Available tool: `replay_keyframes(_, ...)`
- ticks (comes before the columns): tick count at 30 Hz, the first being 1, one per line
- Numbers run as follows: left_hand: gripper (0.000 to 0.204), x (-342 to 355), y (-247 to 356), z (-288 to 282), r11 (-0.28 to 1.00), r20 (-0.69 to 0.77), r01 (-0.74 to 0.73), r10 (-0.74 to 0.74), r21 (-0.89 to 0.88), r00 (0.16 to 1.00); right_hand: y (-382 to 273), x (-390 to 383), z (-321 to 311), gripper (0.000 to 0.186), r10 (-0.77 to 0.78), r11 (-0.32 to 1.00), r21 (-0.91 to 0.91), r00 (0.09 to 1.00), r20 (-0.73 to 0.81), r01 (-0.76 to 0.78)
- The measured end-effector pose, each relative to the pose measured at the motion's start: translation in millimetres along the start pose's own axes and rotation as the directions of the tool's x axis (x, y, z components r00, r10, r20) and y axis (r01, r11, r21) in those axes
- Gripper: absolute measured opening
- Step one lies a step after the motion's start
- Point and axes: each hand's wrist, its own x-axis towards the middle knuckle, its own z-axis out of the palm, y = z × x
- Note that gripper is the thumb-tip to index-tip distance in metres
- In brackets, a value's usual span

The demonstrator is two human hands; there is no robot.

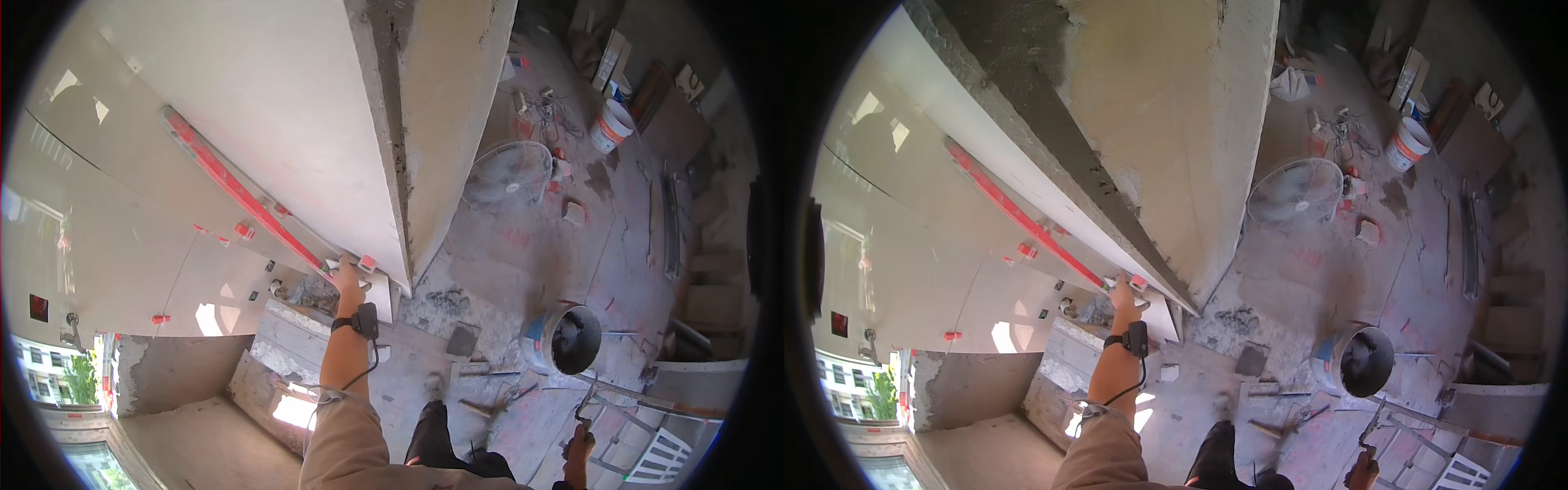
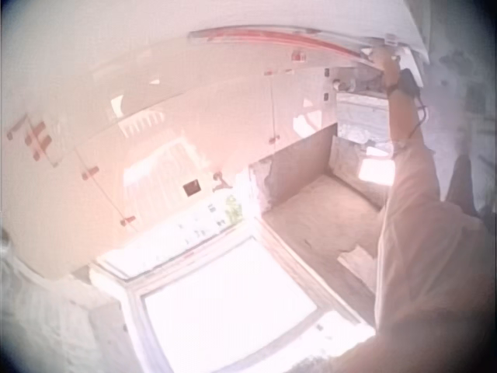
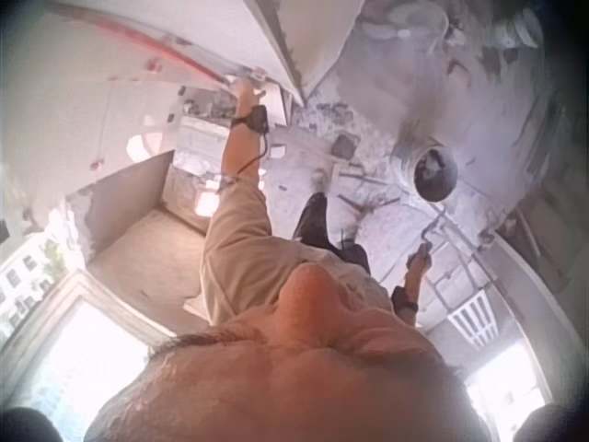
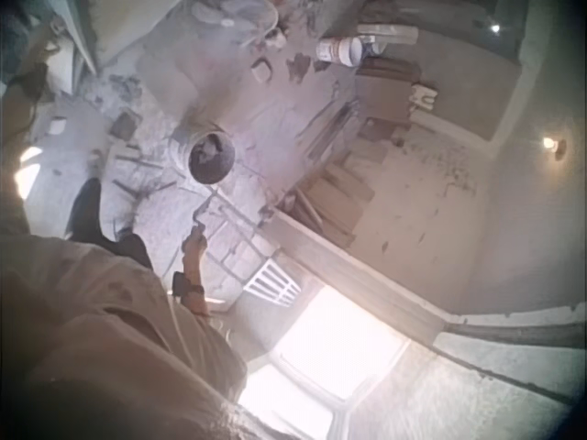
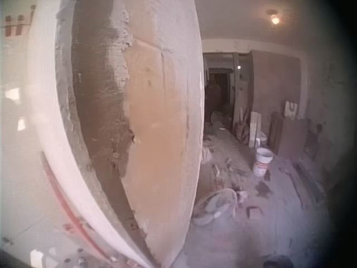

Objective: Mixing mortar and then measuring and positioning a large floor tile on a manual tile cutter.

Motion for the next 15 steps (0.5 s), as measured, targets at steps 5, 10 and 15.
replay_keyframes(5, 0.069, 2, -11, -7, 0.996, 0.037, -0.080, 0.081, -0.033, 0.996, -25, -8, 12, 0.033, 0.030, 0.998, 0.051, 0.998, 0.063, -0.034)
replay_keyframes(10, 0.082, 72, -46, -54, 0.756, 0.402, -0.582, 0.453, 0.299, 0.796, -23, 15, 26, 0.032, -0.057, 0.998, 0.027, 0.987, 0.148, 0.054)
replay_keyframes(15, 0.064, 90, -99, -68, 0.783, 0.313, -0.599, 0.535, 0.165, 0.785, -62, -5, 24, 0.029, 0.054, 0.985, 0.148, 0.980, 0.193, -0.084)
